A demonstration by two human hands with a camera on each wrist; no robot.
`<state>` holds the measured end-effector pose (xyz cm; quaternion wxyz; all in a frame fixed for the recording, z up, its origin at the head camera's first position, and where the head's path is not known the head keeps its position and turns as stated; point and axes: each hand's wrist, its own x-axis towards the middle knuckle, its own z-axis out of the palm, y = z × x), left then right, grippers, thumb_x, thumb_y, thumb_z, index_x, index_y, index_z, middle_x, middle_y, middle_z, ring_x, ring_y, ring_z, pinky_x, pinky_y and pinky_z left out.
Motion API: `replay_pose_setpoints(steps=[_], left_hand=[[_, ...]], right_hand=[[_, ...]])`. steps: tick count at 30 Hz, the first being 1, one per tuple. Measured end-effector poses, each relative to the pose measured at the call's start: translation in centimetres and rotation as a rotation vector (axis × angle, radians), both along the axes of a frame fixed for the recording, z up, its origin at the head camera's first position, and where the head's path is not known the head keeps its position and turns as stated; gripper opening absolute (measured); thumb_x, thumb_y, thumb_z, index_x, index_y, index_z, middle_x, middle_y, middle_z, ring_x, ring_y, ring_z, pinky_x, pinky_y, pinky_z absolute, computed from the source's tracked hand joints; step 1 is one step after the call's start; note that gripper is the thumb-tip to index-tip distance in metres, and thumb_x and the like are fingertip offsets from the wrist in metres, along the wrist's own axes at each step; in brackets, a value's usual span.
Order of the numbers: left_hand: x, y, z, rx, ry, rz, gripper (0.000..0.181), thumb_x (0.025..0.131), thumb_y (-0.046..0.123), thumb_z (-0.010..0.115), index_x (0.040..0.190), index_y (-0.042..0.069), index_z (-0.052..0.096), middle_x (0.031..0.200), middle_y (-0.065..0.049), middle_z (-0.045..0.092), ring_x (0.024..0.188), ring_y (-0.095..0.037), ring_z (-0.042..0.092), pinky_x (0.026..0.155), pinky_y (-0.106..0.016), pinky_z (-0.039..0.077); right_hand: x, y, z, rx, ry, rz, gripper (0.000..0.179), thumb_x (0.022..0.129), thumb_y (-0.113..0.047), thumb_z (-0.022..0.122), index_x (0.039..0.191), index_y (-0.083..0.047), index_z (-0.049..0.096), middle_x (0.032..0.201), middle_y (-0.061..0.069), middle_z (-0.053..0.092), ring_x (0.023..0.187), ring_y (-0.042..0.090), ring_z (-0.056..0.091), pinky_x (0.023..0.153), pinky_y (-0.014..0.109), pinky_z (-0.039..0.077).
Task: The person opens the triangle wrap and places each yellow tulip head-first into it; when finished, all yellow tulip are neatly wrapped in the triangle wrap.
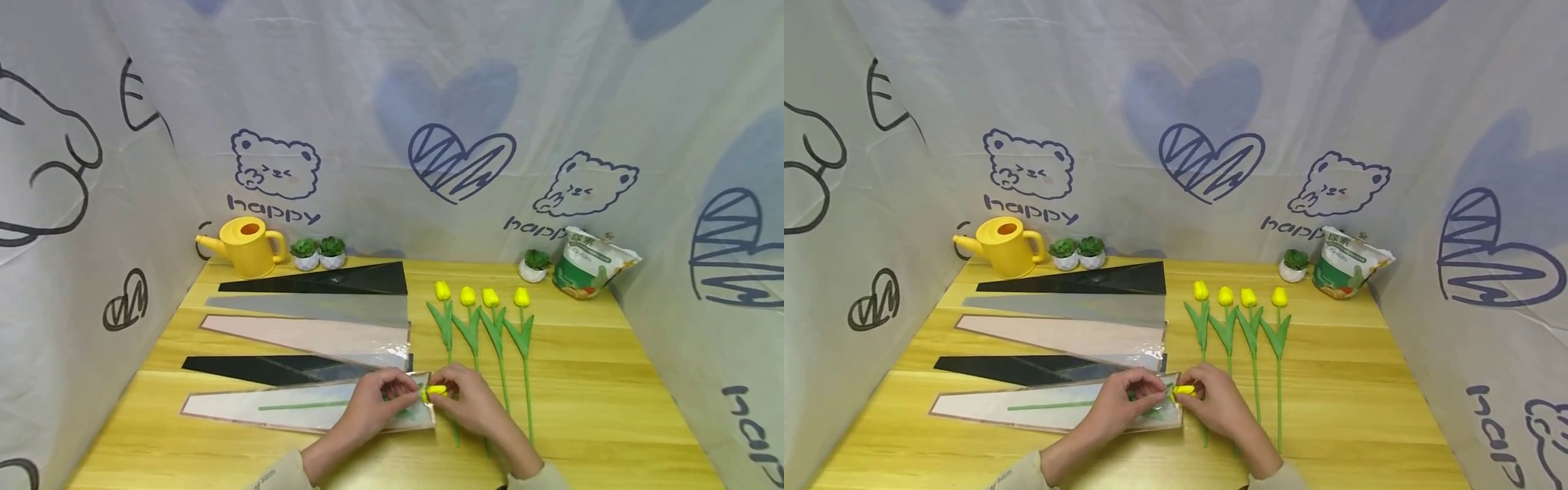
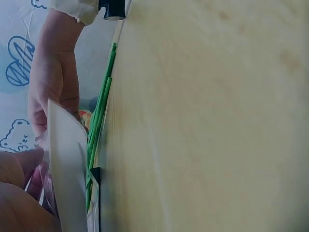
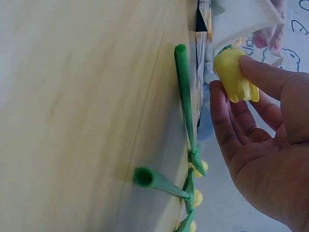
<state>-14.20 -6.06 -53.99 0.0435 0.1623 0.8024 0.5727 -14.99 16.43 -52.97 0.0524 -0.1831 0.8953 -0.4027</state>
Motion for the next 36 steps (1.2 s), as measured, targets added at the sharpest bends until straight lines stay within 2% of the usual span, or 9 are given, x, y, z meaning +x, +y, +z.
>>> replay_pose_setpoints(steps=[10,14,19,23,28,31,34,36], left_hand=[[0.4,-1.5,0.8,-0.02,-0.026,0.022,0.022,0.083,0.019,0.088,0.102,0.019,0.079,0.102,0.002,0.076,0.091,-0.016,0.068,0.083,-0.027,0.056],[0.4,-2.7,0.8,-0.1,-0.03,0.033,0.027,0.079,0.018,0.091,0.104,0.02,0.08,0.104,0.005,0.078,0.095,-0.017,0.071,0.086,-0.029,0.056],[0.4,-3.6,0.8,-0.184,0.002,0.056,0.03,0.077,0.018,0.091,0.105,0.022,0.082,0.105,0.009,0.079,0.1,-0.018,0.07,0.093,-0.035,0.052],[0.4,-3.7,0.9,-0.186,0.0,0.068,0.027,0.077,0.021,0.091,0.103,0.026,0.083,0.104,0.014,0.079,0.103,-0.016,0.069,0.096,-0.035,0.049],[0.3,-3.4,0.7,-0.175,-0.017,0.056,0.029,0.075,0.025,0.093,0.102,0.027,0.083,0.101,0.016,0.079,0.099,-0.012,0.066,0.094,-0.032,0.047],[0.1,-3.4,0.5,-0.149,-0.026,0.037,0.027,0.076,0.022,0.092,0.101,0.025,0.082,0.092,0.015,0.079,0.095,-0.009,0.068,0.105,-0.041,0.045],[-0.1,-3.3,0.4,-0.122,-0.025,0.015,0.024,0.078,0.017,0.091,0.099,0.022,0.082,0.082,0.013,0.079,0.089,-0.004,0.072,0.12,-0.055,0.033],[-0.3,-3.3,0.3,-0.12,-0.007,0.006,0.022,0.079,0.014,0.09,0.098,0.02,0.081,0.079,0.012,0.078,0.085,-0.004,0.073,0.123,-0.06,0.027]], right_hand=[[0.1,0.1,0.1,-0.008,0.01,-0.016,0.016,0.089,-0.009,0.081,0.102,-0.015,0.075,0.102,-0.003,0.07,0.087,0.007,0.063,0.075,0.026,0.058],[0.1,0.0,0.1,-0.011,0.012,-0.018,0.016,0.088,-0.009,0.082,0.101,-0.016,0.075,0.101,-0.004,0.07,0.085,0.005,0.062,0.074,0.025,0.057],[0.0,-0.1,0.3,-0.009,-0.005,-0.023,0.016,0.089,-0.011,0.082,0.102,-0.018,0.075,0.102,-0.005,0.069,0.085,0.005,0.061,0.074,0.023,0.055],[0.0,-0.1,0.5,-0.01,-0.023,-0.026,0.016,0.089,-0.011,0.081,0.102,-0.017,0.075,0.103,-0.005,0.07,0.085,0.005,0.061,0.075,0.022,0.055],[-0.1,-0.2,0.7,-0.007,-0.021,-0.022,0.015,0.089,-0.011,0.081,0.101,-0.018,0.075,0.102,-0.005,0.07,0.085,0.005,0.061,0.075,0.021,0.055],[-0.1,-0.3,0.7,-0.015,-0.011,-0.019,0.015,0.089,-0.012,0.082,0.1,-0.018,0.075,0.101,-0.005,0.07,0.085,0.005,0.062,0.075,0.022,0.056],[-0.2,-0.3,0.6,-0.02,-0.003,-0.016,0.014,0.088,-0.013,0.083,0.1,-0.018,0.076,0.1,-0.005,0.07,0.085,0.004,0.062,0.074,0.022,0.056],[-0.2,-0.3,0.6,-0.019,-0.006,-0.017,0.014,0.088,-0.014,0.083,0.1,-0.018,0.076,0.1,-0.005,0.07,0.085,0.004,0.063,0.075,0.022,0.056]])
